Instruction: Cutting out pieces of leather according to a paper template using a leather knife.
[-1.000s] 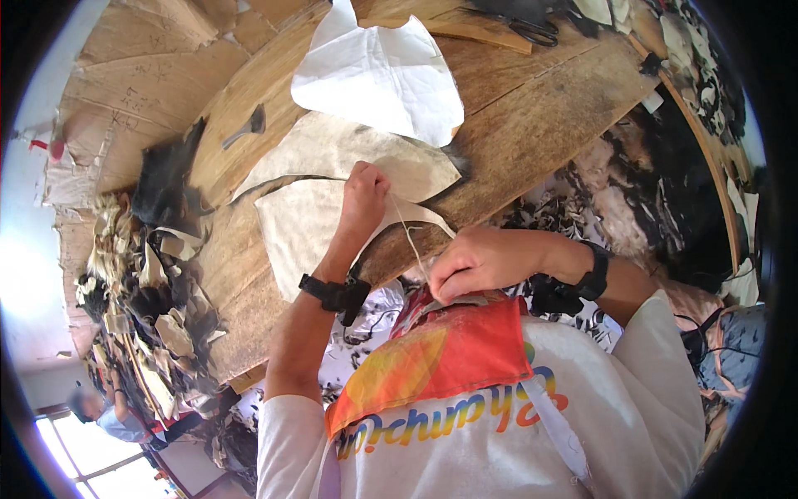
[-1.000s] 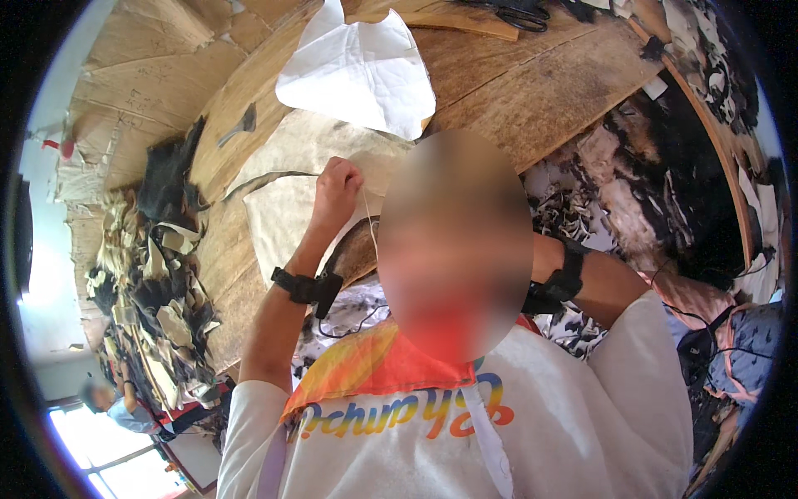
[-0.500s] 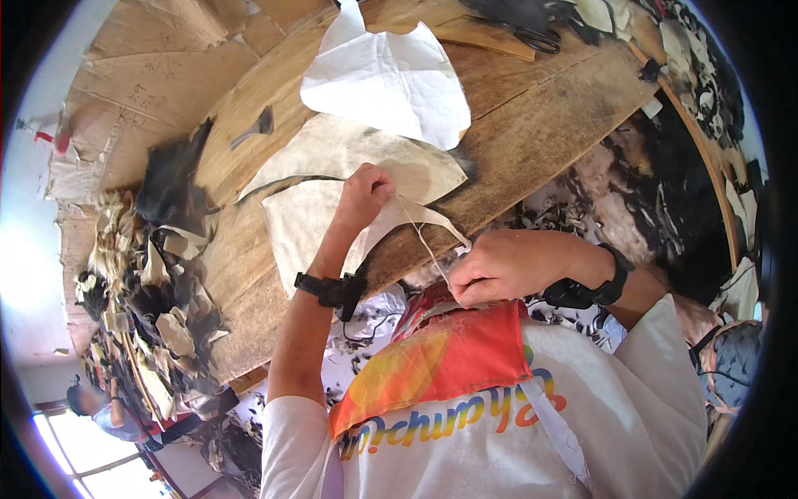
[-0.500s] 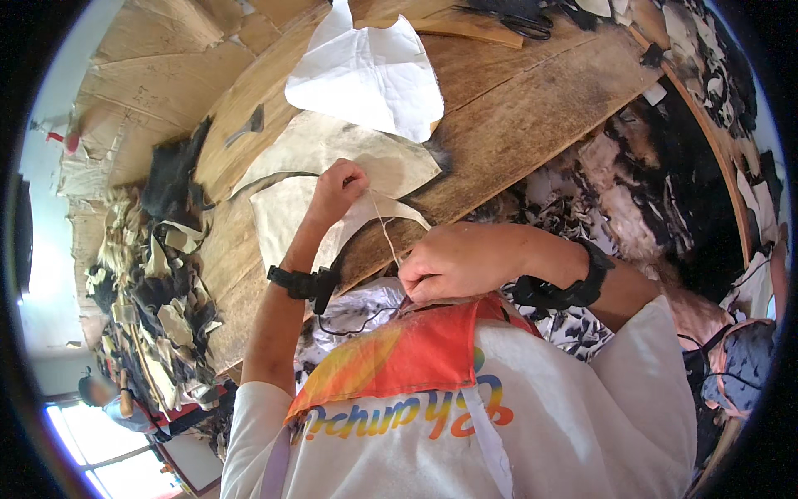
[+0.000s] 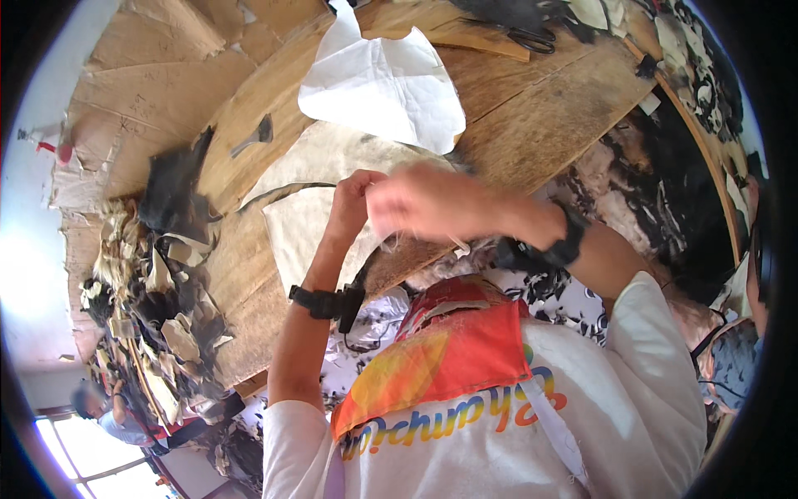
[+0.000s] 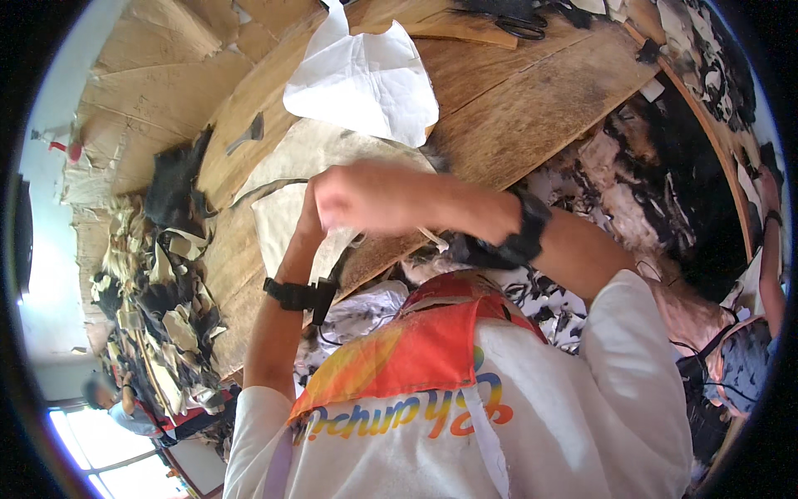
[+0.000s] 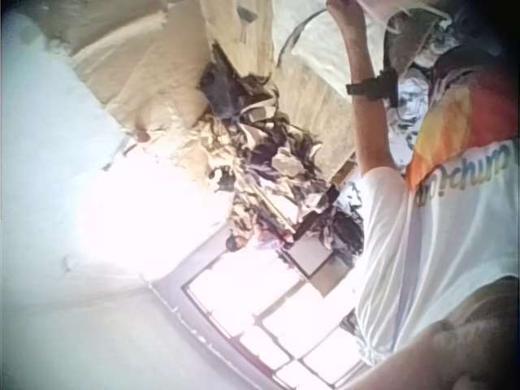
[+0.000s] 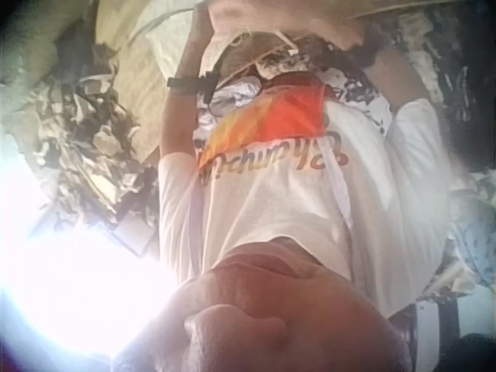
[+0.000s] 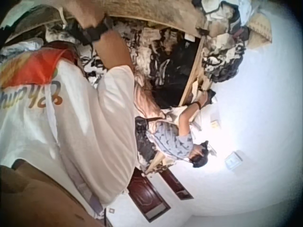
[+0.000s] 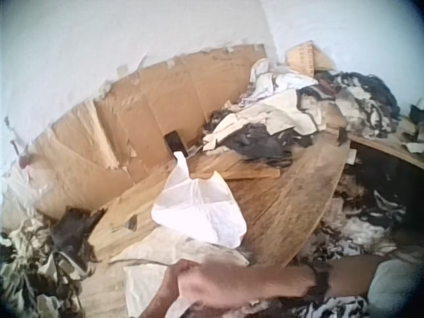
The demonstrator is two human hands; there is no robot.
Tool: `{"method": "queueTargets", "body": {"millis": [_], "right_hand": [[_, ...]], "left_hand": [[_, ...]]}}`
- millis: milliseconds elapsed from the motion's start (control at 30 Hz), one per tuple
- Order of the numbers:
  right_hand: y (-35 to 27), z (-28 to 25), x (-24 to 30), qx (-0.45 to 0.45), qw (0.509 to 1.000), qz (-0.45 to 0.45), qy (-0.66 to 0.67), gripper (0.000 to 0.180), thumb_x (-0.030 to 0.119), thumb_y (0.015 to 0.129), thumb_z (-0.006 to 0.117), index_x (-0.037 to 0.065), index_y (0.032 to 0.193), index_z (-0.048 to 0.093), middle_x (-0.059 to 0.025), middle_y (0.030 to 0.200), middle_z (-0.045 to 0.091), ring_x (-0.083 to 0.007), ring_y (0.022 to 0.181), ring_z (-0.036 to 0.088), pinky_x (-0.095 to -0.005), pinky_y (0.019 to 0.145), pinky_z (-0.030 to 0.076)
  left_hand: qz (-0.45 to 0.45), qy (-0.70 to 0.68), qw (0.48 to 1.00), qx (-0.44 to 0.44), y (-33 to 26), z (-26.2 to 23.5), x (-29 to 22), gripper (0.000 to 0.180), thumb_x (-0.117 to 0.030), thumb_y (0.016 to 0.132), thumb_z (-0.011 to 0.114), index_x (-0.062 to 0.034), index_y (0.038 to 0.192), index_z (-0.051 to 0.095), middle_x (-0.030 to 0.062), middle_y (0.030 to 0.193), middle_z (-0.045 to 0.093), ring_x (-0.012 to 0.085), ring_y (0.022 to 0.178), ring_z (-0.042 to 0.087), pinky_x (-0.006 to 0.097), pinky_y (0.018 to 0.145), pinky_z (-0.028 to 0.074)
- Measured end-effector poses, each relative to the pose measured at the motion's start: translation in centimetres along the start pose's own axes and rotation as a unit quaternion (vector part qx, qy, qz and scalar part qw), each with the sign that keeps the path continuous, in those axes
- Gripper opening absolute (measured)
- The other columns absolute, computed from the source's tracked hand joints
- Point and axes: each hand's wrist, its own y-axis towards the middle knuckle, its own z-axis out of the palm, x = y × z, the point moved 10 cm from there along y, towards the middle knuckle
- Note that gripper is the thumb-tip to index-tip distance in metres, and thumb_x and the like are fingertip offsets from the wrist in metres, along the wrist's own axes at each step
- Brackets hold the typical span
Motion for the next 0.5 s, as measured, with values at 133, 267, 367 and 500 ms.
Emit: {"method": "queueTargets", "body": {"millis": [133, 267, 367, 500], "right_hand": [[1.1, -5.3, -6.6, -0.221, 0.955, 0.087, -0.179, 0.021, 0.019, 0.086, 0.051, 0.004, 0.076, 0.062, -0.0155, 0.072, 0.064, -0.0316, 0.068, 0.064, -0.0431, 0.063, 0.049], [-2.6, -0.7, -11.3, -0.145, 0.955, 0.176, -0.188, 0.023, 0.021, 0.087, 0.051, 0.005, 0.074, 0.061, -0.0155, 0.071, 0.063, -0.0324, 0.064, 0.063, -0.0453, 0.06, 0.049], [-5.5, 2.3, -10.6, -0.108, 0.962, 0.159, -0.196, 0.019, 0.02, 0.084, 0.053, 0.007, 0.074, 0.061, -0.0148, 0.067, 0.062, -0.033, 0.063, 0.062, -0.0447, 0.059, 0.048], [-7.3, 4.1, -8.6, -0.034, 0.967, 0.142, -0.209, 0.02, 0.02, 0.082, 0.052, 0.008, 0.071, 0.062, -0.0164, 0.064, 0.06, -0.0359, 0.062, 0.061, -0.0463, 0.059, 0.048]], "left_hand": [[0.047, -0.097, 0.989, 0.105, -1.9, 2.0, -2.8, 0.027, -0.03, 0.089, 0.061, -0.0035, 0.092, 0.068, -0.0028, 0.081, 0.061, 0.0059, 0.073, 0.049, 0.022, 0.067, 0.04], [-0.006, -0.143, 0.989, -0.024, -1.9, 0.5, -0.8, 0.033, -0.034, 0.094, 0.053, -0.0046, 0.097, 0.067, 0.0003, 0.094, 0.061, 0.0085, 0.075, 0.049, 0.024, 0.071, 0.04], [-0.031, 0.058, 0.992, -0.103, -1.4, -2.1, 1.8, 0.024, -0.024, 0.086, 0.065, -0.0016, 0.093, 0.068, 0.0049, 0.088, 0.06, 0.0122, 0.071, 0.052, 0.027, 0.067, 0.045], [0.1, 0.289, 0.951, -0.035, -0.7, 0.2, -1.0, 0.023, -0.005, 0.063, 0.078, 0.001, 0.079, 0.063, 0.0121, 0.081, 0.057, 0.02, 0.067, 0.057, 0.031, 0.061, 0.048]]}}
